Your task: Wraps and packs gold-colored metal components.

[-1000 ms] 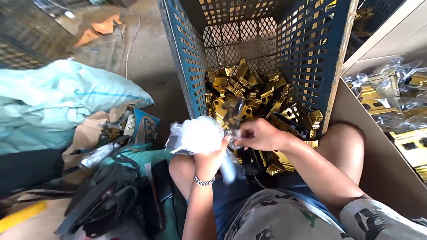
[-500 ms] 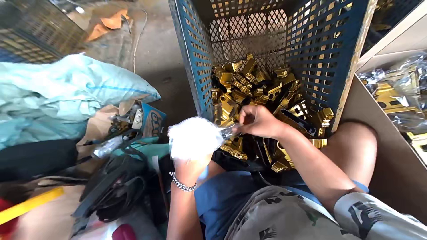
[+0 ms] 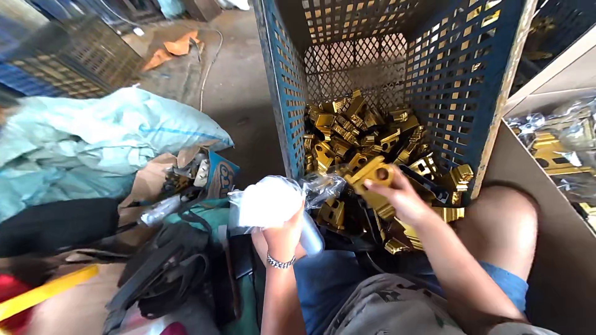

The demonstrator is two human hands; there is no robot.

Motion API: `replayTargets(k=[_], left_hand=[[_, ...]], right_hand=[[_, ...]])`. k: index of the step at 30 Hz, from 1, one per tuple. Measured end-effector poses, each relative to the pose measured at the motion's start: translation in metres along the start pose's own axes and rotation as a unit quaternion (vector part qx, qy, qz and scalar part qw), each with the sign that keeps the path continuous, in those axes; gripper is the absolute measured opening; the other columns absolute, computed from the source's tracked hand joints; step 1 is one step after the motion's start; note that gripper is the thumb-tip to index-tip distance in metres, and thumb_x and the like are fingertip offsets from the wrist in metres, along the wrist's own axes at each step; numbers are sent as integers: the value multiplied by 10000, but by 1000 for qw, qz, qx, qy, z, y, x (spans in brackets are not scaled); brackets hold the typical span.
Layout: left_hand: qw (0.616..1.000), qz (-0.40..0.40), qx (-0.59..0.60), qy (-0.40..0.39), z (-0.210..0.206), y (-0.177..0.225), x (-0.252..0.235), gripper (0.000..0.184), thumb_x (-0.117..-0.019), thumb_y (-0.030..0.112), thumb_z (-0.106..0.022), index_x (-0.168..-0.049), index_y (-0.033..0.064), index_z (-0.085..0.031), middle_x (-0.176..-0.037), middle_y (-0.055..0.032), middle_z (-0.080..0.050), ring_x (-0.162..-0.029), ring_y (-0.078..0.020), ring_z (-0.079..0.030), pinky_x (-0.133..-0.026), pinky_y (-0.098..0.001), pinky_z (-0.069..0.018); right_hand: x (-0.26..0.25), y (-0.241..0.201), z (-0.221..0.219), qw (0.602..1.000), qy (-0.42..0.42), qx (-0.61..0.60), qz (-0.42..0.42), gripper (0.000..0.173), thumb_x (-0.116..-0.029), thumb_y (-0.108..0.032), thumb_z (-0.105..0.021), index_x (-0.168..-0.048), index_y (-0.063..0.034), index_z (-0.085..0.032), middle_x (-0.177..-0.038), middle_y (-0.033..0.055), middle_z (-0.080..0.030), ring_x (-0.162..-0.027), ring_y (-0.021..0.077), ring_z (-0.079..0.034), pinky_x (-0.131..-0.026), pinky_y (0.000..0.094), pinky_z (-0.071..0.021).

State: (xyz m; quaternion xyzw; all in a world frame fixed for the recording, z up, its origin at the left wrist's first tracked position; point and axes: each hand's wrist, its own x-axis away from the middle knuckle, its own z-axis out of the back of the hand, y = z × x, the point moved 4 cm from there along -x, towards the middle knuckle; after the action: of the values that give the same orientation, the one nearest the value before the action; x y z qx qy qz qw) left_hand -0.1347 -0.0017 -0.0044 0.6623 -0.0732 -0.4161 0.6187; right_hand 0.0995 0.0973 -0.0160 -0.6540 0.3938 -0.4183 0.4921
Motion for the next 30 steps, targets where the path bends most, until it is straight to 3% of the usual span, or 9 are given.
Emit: replayTargets(k=[4,6,10,13,17,20,22,26,30], left_hand=[[997,-7,6,-81,-31,9,20,586,-723,132,-873,-1135,-183,-600,-1045,-126,-714,-1008,-16,-669,-933,-198,-535],[976,124,136,-115,-48,21,28,447,-744,-3,-802,-1126,-94,-587,-982,-33,-709,-925,-31,-685,-873,-226,-580],[937,216,253,-105,-57,39,27,200,-815,-94,-659,-993,-7,-632,-835,-7,-719,-779,-75,-691,-779,-254,-592],[975,115,113,-152,-48,34,39,289,-797,-33,-728,-1053,-91,-608,-926,-26,-706,-905,-20,-681,-857,-219,-573],[978,-117,-101,-143,-54,20,51,469,-747,241,-813,-969,-153,-685,-908,-220,-732,-900,-197,-725,-855,-331,-572],[994,85,48,-58,-52,3,36,567,-759,56,-843,-1178,-187,-548,-1059,-158,-686,-1001,-115,-673,-927,-274,-562],[976,139,119,-121,-55,10,41,490,-758,41,-841,-1142,-131,-589,-975,-80,-712,-883,-86,-694,-846,-281,-600],[927,156,266,-215,-51,34,43,331,-858,21,-694,-1159,-66,-588,-1009,-47,-741,-779,-104,-704,-732,-276,-612],[941,193,226,-164,-33,29,26,328,-867,-13,-637,-1183,-41,-555,-963,3,-735,-885,-91,-725,-840,-294,-620]], right_hand=[[26,-41,5,973,-208,88,57,474,-945,-122,-669,-1340,-91,-407,-1131,26,-670,-878,121,-724,-761,301,-642],[21,-36,-4,953,-200,212,80,422,-968,-182,-671,-1303,-20,-473,-1061,47,-663,-874,60,-694,-777,239,-604],[17,-7,-29,821,-67,495,275,269,-875,-71,-681,-1118,44,-667,-1152,277,-674,-937,435,-709,-760,583,-590],[15,4,-41,809,-130,545,176,457,-946,-172,-623,-1314,83,-533,-1316,328,-586,-906,449,-713,-744,562,-580],[-9,4,-41,930,-188,313,-32,944,-834,-128,-787,-1562,27,-207,-1506,263,-441,-1336,307,-527,-1112,423,-443],[-2,1,-39,982,-160,88,-53,652,-927,-154,-724,-1485,12,-429,-1344,166,-603,-1182,151,-623,-1006,294,-523],[1,3,-34,995,-75,71,-4,403,-957,-157,-679,-1302,25,-578,-1148,106,-668,-1006,100,-656,-891,264,-551],[5,-1,7,995,23,-69,62,145,-994,-108,-539,-1109,-45,-600,-1001,36,-665,-883,100,-664,-805,299,-583],[4,-23,59,874,-80,-422,225,353,-990,-466,-578,-1101,-177,-747,-966,-6,-739,-878,124,-712,-787,303,-602]])
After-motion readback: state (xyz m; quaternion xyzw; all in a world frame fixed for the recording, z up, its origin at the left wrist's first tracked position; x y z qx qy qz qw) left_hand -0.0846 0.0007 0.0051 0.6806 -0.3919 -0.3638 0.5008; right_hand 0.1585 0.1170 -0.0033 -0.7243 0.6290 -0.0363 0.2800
